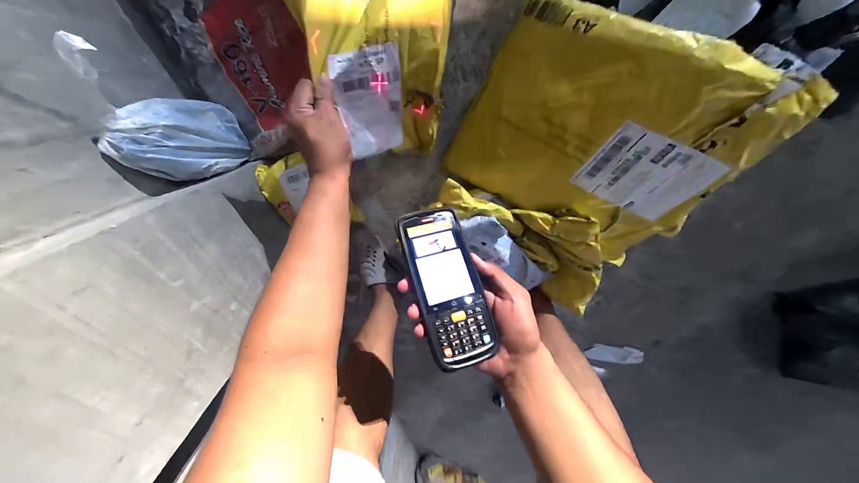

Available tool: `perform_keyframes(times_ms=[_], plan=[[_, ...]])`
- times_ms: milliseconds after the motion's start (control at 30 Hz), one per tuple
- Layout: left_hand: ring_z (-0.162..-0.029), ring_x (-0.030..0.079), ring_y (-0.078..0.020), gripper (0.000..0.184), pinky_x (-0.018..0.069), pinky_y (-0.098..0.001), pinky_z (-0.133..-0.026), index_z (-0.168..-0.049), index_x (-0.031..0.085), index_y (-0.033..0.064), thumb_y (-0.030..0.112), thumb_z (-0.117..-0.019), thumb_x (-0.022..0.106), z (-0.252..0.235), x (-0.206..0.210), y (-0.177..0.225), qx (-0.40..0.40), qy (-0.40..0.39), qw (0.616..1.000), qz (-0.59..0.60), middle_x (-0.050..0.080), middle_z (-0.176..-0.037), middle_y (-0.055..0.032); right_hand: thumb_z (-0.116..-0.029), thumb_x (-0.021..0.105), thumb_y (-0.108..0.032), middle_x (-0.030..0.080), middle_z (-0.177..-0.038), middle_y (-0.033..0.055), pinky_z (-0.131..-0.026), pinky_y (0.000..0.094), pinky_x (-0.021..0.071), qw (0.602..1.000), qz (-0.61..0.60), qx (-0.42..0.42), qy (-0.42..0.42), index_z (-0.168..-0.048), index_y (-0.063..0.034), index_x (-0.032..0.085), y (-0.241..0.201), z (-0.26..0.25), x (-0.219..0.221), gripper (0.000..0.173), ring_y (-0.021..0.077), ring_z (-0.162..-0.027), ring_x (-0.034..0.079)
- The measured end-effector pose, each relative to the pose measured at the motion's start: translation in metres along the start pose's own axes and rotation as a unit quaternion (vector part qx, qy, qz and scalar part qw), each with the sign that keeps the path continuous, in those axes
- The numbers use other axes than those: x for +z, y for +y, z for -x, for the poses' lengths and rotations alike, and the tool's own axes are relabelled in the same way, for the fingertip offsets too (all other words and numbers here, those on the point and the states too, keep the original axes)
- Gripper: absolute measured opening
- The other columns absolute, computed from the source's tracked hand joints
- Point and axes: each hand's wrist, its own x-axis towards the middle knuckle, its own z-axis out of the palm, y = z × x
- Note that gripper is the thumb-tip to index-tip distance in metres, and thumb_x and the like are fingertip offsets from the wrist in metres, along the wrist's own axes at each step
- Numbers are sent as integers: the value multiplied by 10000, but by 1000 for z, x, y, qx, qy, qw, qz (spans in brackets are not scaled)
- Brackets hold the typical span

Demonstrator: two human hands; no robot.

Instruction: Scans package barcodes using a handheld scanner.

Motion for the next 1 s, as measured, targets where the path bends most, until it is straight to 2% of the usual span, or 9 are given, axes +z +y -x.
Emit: perform_keyframes(times_ms=[100,167,300,567,800,867,933,967,1000], plan=[[-935,656,-107,326,537,-323,-896,-1106,690,1,263,-1056,503,2,-27,-15,-14,-36,996,-80,694,-983,-75,-1057,208,-549,632,-1253,262,-907,535,578,998,32,10,44,-1370,-95,529,21,2,-5,639,394,-1072,677],[-972,665,-93,298,545,-298,-912,-1149,679,15,234,-1060,498,4,-31,-37,-46,-41,995,-82,699,-1019,-62,-1066,151,-536,661,-1195,245,-883,514,597,993,91,18,68,-1360,-101,525,35,4,-9,645,372,-1030,699],[-943,670,-94,222,557,-296,-883,-1091,689,41,167,-1040,513,15,-33,-77,-73,-5,996,-51,694,-970,-38,-1075,145,-534,652,-1200,245,-880,498,602,989,121,31,78,-1372,-71,513,55,6,-17,663,354,-1021,700],[-988,645,-133,225,529,-284,-902,-1106,661,-43,69,-1040,477,41,-30,-50,-11,3,1000,-9,671,-1012,-108,-1051,199,-578,614,-1304,262,-899,518,583,1000,-19,-8,13,-1393,-114,522,59,28,-33,661,394,-1081,679],[-963,633,-105,219,509,-251,-876,-1106,662,-30,82,-1039,487,44,-25,-54,15,-22,998,-59,670,-989,-81,-1047,186,-598,613,-1279,279,-908,537,572,998,-67,-12,10,-1414,-124,486,69,44,-42,670,415,-1075,674],[-1148,601,-167,334,478,-249,-1002,-1287,574,-65,104,-1000,539,57,-23,-46,40,-14,990,-136,631,-1202,-161,-1054,175,-592,617,-1273,275,-910,530,576,998,-54,-27,20,-1416,-115,487,74,47,-46,675,404,-1074,678],[-1366,482,-317,617,357,-345,-1169,-1454,426,-115,240,-975,588,84,-24,-25,90,-61,968,-227,505,-1425,-291,-1059,160,-589,623,-1254,264,-891,513,588,998,-35,-42,40,-1409,-105,489,78,51,-48,682,385,-1053,686],[-1392,451,-366,693,330,-398,-1190,-1484,380,-128,312,-986,579,102,-23,-17,119,-125,955,-239,461,-1464,-329,-1061,155,-584,625,-1251,263,-882,510,593,997,-28,-46,46,-1407,-101,489,78,53,-49,681,381,-1050,689],[-1337,492,-351,692,386,-408,-1148,-1466,408,-103,374,-992,571,120,-18,-13,145,-203,941,-227,491,-1429,-308,-1064,153,-577,625,-1251,264,-882,512,594,997,-23,-49,47,-1406,-99,489,78,54,-50,678,382,-1052,688]])
